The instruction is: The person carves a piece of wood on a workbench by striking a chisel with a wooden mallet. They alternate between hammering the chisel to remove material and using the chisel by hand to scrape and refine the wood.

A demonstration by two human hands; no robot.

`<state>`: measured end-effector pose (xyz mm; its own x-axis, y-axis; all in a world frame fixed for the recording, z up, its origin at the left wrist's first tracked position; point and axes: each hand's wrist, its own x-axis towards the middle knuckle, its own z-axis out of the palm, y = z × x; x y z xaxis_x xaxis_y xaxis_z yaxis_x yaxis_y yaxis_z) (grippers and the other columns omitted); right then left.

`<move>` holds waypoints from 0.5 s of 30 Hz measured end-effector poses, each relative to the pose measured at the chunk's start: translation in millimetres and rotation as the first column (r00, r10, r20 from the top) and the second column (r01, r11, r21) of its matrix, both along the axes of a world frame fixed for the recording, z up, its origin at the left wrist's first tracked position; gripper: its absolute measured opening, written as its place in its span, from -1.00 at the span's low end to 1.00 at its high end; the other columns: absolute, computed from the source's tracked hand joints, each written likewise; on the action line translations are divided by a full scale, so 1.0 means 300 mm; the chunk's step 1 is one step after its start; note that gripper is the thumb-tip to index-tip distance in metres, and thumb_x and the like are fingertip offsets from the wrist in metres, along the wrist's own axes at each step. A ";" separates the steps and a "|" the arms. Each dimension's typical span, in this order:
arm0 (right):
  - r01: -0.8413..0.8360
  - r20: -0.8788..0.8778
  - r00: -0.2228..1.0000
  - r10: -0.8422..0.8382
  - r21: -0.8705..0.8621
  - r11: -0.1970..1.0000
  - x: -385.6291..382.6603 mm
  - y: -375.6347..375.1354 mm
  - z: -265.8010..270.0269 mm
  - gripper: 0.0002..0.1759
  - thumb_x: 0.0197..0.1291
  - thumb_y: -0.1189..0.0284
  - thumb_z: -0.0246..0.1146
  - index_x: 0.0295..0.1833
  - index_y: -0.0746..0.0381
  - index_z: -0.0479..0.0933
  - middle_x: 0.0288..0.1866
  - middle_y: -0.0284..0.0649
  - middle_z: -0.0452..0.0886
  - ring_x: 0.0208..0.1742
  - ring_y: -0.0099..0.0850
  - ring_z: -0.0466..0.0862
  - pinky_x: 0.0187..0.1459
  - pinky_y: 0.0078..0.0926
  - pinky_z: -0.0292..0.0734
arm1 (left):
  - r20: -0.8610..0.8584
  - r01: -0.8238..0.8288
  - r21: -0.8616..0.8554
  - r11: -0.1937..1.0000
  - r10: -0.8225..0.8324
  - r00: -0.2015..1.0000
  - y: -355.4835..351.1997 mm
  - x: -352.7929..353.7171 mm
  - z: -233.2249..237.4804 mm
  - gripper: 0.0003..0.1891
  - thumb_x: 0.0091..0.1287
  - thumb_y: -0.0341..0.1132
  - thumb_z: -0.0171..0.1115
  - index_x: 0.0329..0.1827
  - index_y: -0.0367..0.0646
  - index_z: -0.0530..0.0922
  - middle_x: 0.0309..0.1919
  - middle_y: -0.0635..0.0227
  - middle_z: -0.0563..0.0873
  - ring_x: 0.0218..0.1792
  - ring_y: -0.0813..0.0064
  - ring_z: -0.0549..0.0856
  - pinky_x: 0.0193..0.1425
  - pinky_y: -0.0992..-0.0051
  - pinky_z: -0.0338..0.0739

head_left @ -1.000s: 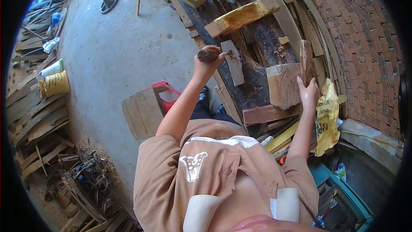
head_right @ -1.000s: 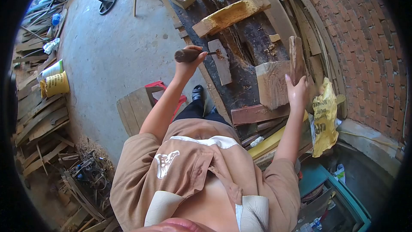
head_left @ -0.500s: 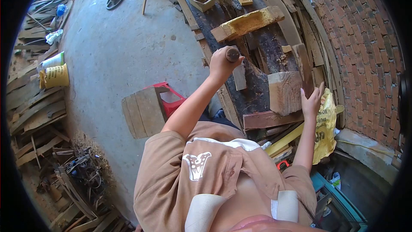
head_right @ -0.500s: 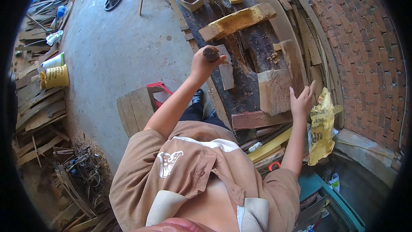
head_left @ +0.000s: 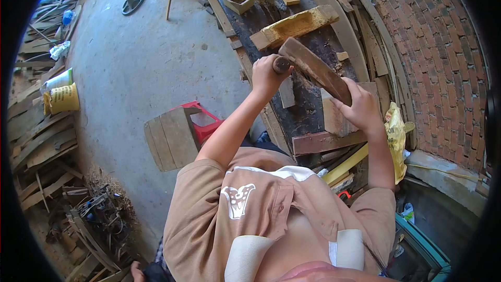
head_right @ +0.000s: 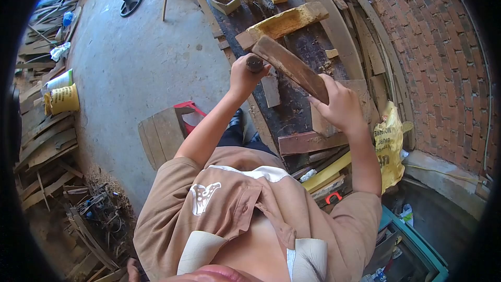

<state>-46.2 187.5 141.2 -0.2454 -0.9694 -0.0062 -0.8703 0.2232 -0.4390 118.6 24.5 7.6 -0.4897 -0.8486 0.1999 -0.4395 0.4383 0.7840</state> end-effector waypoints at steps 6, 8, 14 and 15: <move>0.130 0.357 0.933 -0.041 -0.230 0.964 0.044 0.016 0.051 -0.46 0.05 0.25 0.24 0.09 0.29 0.29 -0.17 -0.01 0.54 -0.12 -0.17 0.59 -0.14 -0.37 0.46 | -0.097 -0.019 -0.001 1.000 0.019 0.995 0.004 0.006 -0.012 -0.70 -0.11 -0.15 0.39 -0.36 -0.07 0.55 -0.39 0.31 0.63 -0.24 0.25 0.56 -0.09 0.30 0.37; 0.081 0.353 0.936 0.013 -0.251 0.965 0.046 0.017 0.050 -0.45 0.04 0.25 0.25 0.09 0.29 0.29 -0.14 0.01 0.53 -0.10 -0.14 0.58 -0.14 -0.36 0.46 | -0.066 -0.024 0.003 1.000 0.025 0.998 0.003 -0.001 0.004 -0.70 -0.11 -0.16 0.39 -0.36 -0.06 0.55 -0.39 0.31 0.63 -0.23 0.26 0.56 -0.09 0.31 0.37; -0.047 0.084 0.995 0.049 -0.026 0.999 0.043 0.016 0.039 -0.41 0.00 0.27 0.28 0.13 0.27 0.27 -0.19 -0.03 0.57 -0.14 -0.11 0.60 -0.15 -0.31 0.49 | -0.018 0.027 0.009 1.000 -0.027 0.999 -0.007 -0.008 0.000 -0.71 -0.11 -0.16 0.38 -0.36 -0.06 0.55 -0.40 0.31 0.63 -0.23 0.25 0.56 -0.08 0.32 0.37; -0.043 0.082 0.996 0.045 -0.029 0.999 0.041 0.018 0.041 -0.41 0.00 0.27 0.28 0.13 0.27 0.27 -0.19 -0.03 0.57 -0.14 -0.11 0.60 -0.15 -0.31 0.49 | -0.020 0.031 0.005 0.999 -0.031 0.999 -0.012 -0.012 0.006 -0.71 -0.11 -0.16 0.38 -0.36 -0.06 0.55 -0.40 0.31 0.63 -0.23 0.25 0.56 -0.08 0.32 0.37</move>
<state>-33.8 192.9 153.6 -0.2025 -0.9793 0.0020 -0.8395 0.1725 -0.5153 115.1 20.9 9.5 -0.5120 -0.8342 0.2049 -0.4101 0.4470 0.7950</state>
